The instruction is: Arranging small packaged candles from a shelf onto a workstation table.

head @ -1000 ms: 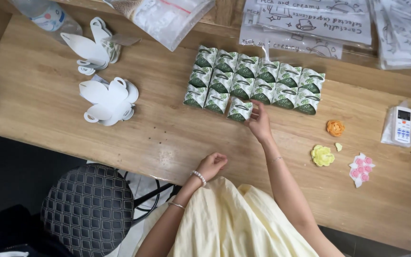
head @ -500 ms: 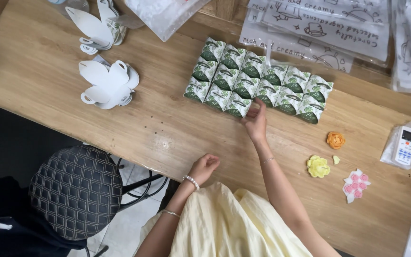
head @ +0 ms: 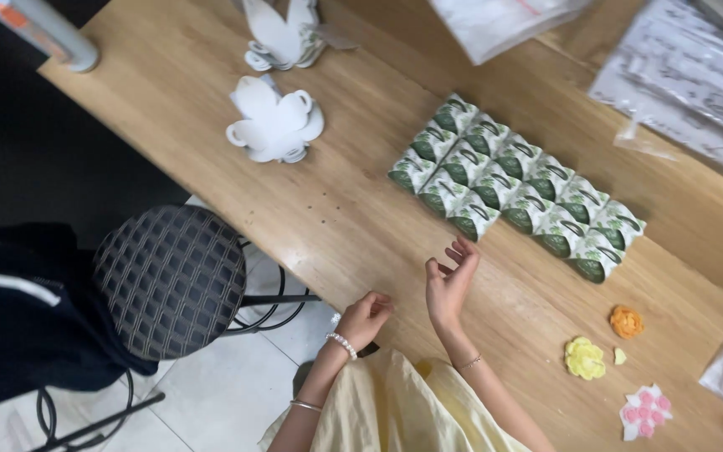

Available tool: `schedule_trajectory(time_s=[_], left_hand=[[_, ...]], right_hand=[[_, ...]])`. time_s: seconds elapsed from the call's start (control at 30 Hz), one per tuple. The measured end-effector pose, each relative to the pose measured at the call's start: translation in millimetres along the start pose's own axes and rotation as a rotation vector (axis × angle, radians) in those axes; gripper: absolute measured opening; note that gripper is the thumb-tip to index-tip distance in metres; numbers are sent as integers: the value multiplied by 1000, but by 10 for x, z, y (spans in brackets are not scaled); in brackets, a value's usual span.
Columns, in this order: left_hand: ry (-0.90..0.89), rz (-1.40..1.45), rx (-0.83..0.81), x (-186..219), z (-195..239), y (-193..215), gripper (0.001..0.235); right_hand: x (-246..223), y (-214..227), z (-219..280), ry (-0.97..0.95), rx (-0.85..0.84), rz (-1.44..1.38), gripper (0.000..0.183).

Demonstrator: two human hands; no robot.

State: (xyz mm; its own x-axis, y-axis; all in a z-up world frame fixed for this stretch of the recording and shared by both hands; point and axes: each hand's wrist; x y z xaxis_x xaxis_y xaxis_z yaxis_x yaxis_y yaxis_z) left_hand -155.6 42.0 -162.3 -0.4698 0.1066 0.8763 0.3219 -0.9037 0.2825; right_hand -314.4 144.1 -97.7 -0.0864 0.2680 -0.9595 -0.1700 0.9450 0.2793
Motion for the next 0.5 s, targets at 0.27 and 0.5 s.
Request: schedule_trajectory(time_s=[0.27, 0.5], left_hand=[[-62, 256, 393, -6, 1013, 847, 28], [-181, 603, 872, -729, 2928, 1558, 26]], right_hand=[[-797, -1018, 517, 163, -325, -115, 57], [-1488, -1815, 2287, 289, -726, -432, 51]])
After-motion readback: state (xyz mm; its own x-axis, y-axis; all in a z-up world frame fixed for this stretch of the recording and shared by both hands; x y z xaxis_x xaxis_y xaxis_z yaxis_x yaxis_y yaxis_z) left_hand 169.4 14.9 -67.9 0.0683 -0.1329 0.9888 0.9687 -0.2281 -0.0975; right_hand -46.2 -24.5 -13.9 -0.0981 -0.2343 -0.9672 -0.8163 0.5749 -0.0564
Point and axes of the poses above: each hand's wrist, its own z-axis away from the middle knuckle, its own y-axis out of the back of the hand, x = y × z, and after that the axes turned 1 degree about z, right-handed
